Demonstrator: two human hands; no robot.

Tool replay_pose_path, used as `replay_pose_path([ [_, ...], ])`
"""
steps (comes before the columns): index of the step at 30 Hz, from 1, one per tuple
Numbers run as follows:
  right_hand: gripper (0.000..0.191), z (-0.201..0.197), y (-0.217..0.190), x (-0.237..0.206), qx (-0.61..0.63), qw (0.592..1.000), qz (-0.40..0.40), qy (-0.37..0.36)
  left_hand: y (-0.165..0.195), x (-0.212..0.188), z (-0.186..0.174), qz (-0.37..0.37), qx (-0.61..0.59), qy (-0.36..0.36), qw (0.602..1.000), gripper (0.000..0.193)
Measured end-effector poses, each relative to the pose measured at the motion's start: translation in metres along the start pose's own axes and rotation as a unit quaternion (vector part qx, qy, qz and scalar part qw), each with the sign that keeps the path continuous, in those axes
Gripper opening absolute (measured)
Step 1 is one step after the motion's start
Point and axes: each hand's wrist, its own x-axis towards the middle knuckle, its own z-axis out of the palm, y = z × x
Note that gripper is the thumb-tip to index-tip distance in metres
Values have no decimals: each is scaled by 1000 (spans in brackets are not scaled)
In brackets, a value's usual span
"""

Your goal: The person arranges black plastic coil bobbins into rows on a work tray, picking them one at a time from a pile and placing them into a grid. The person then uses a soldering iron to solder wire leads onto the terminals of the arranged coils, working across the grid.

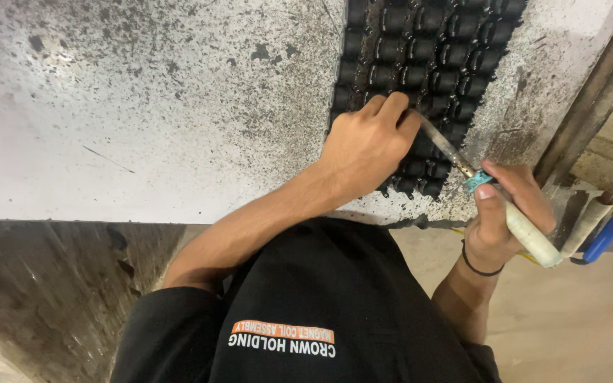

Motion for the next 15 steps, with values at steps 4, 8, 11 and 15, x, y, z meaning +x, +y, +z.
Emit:
replay_pose_path([
  [4,33,2,-19,10,-48,998,-28,-38,0,1,1,-10,-21,-17,1000,28],
  [8,30,2,-32,17,-65,995,-42,-62,-1,5,4,-18,-39,-22,999,29],
  [11,26,3,-39,20,-77,993,-47,-76,-2,5,6,-19,-47,-19,999,29],
  [15,24,4,-45,24,-86,992,-40,-86,-5,2,14,-21,-61,-14,998,24],
])
